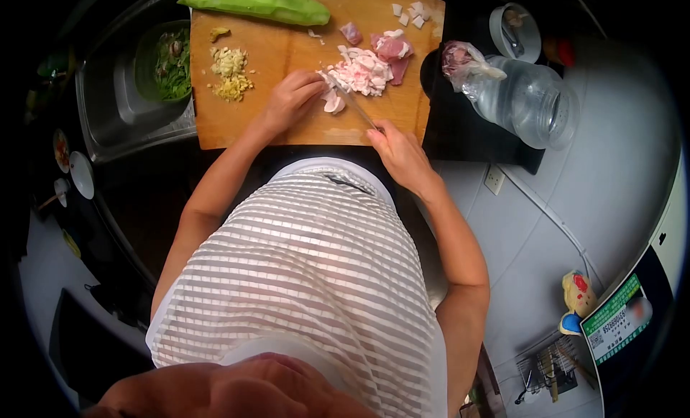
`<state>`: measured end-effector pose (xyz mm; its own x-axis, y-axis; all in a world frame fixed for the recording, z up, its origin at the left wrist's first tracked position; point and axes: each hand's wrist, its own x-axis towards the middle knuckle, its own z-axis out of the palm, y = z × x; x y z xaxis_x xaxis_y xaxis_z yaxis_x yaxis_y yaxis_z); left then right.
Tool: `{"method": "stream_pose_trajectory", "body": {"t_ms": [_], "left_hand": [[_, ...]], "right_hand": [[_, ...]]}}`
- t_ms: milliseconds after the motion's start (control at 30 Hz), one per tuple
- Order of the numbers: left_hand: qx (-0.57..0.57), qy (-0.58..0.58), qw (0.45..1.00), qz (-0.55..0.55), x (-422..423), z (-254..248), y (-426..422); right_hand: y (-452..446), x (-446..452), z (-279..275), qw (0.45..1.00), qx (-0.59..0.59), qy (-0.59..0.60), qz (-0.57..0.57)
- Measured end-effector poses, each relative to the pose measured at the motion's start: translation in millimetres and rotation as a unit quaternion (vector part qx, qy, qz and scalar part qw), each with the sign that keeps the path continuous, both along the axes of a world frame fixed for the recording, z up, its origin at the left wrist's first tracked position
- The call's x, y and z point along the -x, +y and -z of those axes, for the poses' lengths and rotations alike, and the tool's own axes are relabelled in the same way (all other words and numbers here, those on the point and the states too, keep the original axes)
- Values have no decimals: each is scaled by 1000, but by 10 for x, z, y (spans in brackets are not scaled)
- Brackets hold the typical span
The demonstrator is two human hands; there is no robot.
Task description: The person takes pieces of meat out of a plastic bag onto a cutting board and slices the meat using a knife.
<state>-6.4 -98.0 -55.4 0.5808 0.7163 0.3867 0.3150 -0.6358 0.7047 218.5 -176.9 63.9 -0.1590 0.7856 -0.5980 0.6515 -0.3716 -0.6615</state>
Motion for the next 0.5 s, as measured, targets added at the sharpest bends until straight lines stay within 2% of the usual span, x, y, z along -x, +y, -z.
{"method": "stream_pose_trajectory", "body": {"t_ms": [200, 433, 500], "left_hand": [[-6, 8, 1000, -2, -112, -24, 37], [-15, 19, 1000, 3, -90, 11, 50], [-17, 27, 999, 15, -84, 18, 26]], "right_hand": [[-13, -29, -8, 999, -6, -38, -21], [327, 155, 232, 997, -44, -26, -50], [321, 62, 290, 998, 19, 58, 20]]}}
